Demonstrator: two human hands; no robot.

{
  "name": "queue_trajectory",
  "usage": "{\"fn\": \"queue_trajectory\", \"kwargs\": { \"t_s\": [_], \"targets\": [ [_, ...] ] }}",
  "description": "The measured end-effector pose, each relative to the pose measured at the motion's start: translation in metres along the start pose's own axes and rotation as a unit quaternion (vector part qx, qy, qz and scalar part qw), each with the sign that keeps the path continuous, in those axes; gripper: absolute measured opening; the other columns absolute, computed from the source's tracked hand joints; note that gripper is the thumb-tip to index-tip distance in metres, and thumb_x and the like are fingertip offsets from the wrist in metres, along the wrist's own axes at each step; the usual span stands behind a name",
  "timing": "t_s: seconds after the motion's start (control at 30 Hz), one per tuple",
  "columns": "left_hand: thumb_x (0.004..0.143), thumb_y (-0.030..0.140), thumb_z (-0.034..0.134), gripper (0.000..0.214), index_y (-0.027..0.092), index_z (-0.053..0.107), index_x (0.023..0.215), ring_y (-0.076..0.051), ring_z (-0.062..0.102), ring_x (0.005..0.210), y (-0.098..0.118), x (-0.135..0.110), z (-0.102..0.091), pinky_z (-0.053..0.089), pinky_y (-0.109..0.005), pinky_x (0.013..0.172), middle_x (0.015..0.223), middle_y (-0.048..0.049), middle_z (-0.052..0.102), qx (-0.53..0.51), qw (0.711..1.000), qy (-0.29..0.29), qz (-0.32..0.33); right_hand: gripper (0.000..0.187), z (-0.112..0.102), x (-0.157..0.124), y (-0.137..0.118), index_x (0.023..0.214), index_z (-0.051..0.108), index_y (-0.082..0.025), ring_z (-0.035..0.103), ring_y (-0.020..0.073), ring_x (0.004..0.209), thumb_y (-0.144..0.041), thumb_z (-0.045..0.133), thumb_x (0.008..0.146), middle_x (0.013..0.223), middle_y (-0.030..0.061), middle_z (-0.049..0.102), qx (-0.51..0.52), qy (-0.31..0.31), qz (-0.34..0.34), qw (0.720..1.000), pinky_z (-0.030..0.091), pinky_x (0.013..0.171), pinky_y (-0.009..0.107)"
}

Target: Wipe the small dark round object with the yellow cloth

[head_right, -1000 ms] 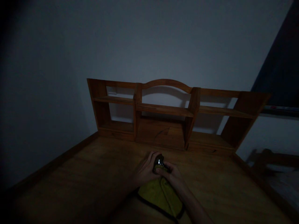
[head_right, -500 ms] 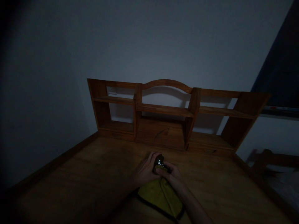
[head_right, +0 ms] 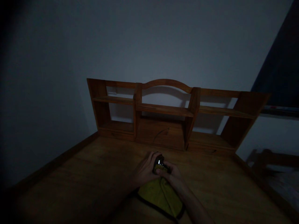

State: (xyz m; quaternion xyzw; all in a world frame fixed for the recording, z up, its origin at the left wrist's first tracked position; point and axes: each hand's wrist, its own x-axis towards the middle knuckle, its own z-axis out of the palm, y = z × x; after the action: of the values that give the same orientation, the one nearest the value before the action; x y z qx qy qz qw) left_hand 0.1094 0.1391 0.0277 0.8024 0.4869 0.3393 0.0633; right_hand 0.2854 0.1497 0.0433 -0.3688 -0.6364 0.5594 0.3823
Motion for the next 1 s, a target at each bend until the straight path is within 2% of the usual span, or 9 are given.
{"fn": "queue_trajectory", "kwargs": {
  "t_s": [0.2,0.33,0.53,0.83,1.0],
  "targets": [
    [0.069,0.036,0.07,0.084,0.03,0.024,0.139,-0.028,0.047,0.116,0.001,0.001,-0.001,0.045,-0.042,0.094,0.134,-0.0072,0.039,0.008,1.0,0.003,0.011,0.038,0.0,0.001,0.0,0.097,0.068,-0.018,0.063,0.0246,0.094,-0.038,0.078,0.066,0.099,0.0061,0.07,0.018,-0.012,-0.015,1.0,0.049,0.083,0.034],
    [0.069,0.035,0.071,0.083,0.03,0.025,0.138,-0.026,0.048,0.115,0.003,0.001,-0.003,0.046,-0.04,0.092,0.133,-0.0065,0.04,-0.002,1.0,0.004,0.009,0.036,0.001,0.001,0.0,0.092,0.068,-0.018,0.063,0.0208,0.084,-0.037,0.08,0.063,0.09,0.0034,0.07,0.014,0.013,0.006,1.0,0.049,0.073,0.029],
    [0.067,0.037,0.072,0.086,0.03,0.024,0.138,-0.027,0.048,0.115,0.003,0.0,-0.004,0.046,-0.041,0.093,0.134,-0.0076,0.039,-0.018,1.0,0.001,0.012,0.039,0.001,0.001,-0.004,0.087,0.067,-0.017,0.063,0.0207,0.08,-0.037,0.082,0.058,0.084,0.0026,0.069,0.008,0.031,0.007,0.999,0.049,0.071,0.029],
    [0.067,0.04,0.072,0.083,0.029,0.027,0.136,-0.027,0.05,0.112,0.003,0.001,-0.003,0.046,-0.041,0.092,0.133,-0.0073,0.041,-0.039,0.999,0.01,0.002,0.035,0.003,0.002,-0.005,0.078,0.064,-0.017,0.06,0.0172,0.069,-0.038,0.082,0.056,0.072,-0.0003,0.065,-0.001,0.057,0.003,0.998,0.047,0.062,0.026],
    [0.066,0.039,0.073,0.083,0.03,0.028,0.135,-0.026,0.051,0.111,0.004,0.001,-0.002,0.047,-0.04,0.09,0.129,-0.0068,0.043,-0.028,1.0,0.008,-0.005,0.036,0.0,0.003,0.003,0.087,0.067,-0.017,0.063,0.0202,0.079,-0.038,0.08,0.061,0.083,0.0021,0.069,0.007,0.04,-0.004,0.999,0.049,0.071,0.029]
  ]
}}
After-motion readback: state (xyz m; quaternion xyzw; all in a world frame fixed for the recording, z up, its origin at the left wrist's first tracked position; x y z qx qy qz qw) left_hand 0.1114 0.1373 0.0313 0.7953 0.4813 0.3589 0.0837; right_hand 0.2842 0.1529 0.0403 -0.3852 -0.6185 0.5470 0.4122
